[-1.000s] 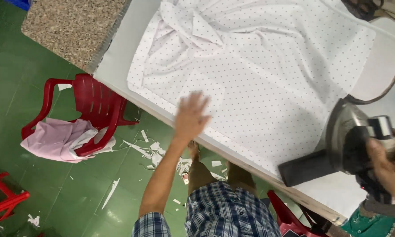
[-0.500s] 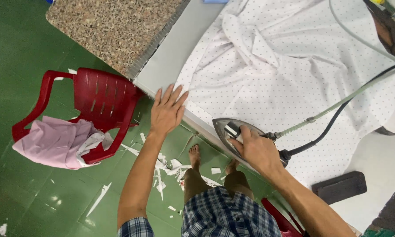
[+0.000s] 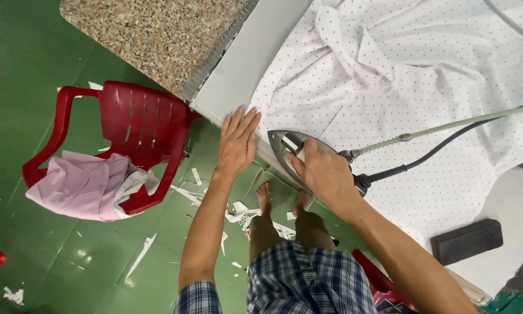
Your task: The person irons a white polka-dotted shirt on a table using a steam iron and a black pressing block. They repeatedly smooth the fabric, lift and reposition the shirt, and press different sections including the body and sleeves.
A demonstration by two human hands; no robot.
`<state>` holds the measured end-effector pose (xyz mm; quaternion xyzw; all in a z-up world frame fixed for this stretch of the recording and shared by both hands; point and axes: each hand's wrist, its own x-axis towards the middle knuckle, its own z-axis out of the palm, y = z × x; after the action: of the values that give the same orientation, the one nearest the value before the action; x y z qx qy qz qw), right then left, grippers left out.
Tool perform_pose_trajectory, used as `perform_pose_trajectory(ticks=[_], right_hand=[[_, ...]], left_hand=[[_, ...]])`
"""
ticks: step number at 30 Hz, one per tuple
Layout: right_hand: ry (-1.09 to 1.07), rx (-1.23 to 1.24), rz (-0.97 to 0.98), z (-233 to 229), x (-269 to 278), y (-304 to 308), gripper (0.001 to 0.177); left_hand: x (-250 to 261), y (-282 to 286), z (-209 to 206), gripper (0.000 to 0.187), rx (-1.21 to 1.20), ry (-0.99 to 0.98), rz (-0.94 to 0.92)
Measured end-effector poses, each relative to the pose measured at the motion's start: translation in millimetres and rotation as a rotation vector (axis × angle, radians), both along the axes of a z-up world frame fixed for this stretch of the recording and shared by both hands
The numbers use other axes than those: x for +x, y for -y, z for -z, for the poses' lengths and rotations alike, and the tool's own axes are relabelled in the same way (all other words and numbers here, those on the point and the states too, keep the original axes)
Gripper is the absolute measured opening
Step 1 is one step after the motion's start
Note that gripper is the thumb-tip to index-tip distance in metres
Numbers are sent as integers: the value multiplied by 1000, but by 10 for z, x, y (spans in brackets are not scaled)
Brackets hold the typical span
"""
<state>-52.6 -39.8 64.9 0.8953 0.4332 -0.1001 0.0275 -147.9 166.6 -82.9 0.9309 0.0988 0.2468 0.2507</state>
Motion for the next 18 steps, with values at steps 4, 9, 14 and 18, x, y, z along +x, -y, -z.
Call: perform_pose_trajectory(ticks=[4,9,14,18], right_hand=[[-23,163,10,8,12,43,51],[195,384,-190,-227,-264,521,52],[433,266,-310,-137,-394,832,48],[303,141,-229,-79,-227,597,72]], left_hand=[[-42,-56,-200,51,-160,-163,57],[-38,-89,-377,55,-290,-244,105],[-53,-100,-371,60,-347,-331,138],[-20,-159,-462,63,-358,-369,147]])
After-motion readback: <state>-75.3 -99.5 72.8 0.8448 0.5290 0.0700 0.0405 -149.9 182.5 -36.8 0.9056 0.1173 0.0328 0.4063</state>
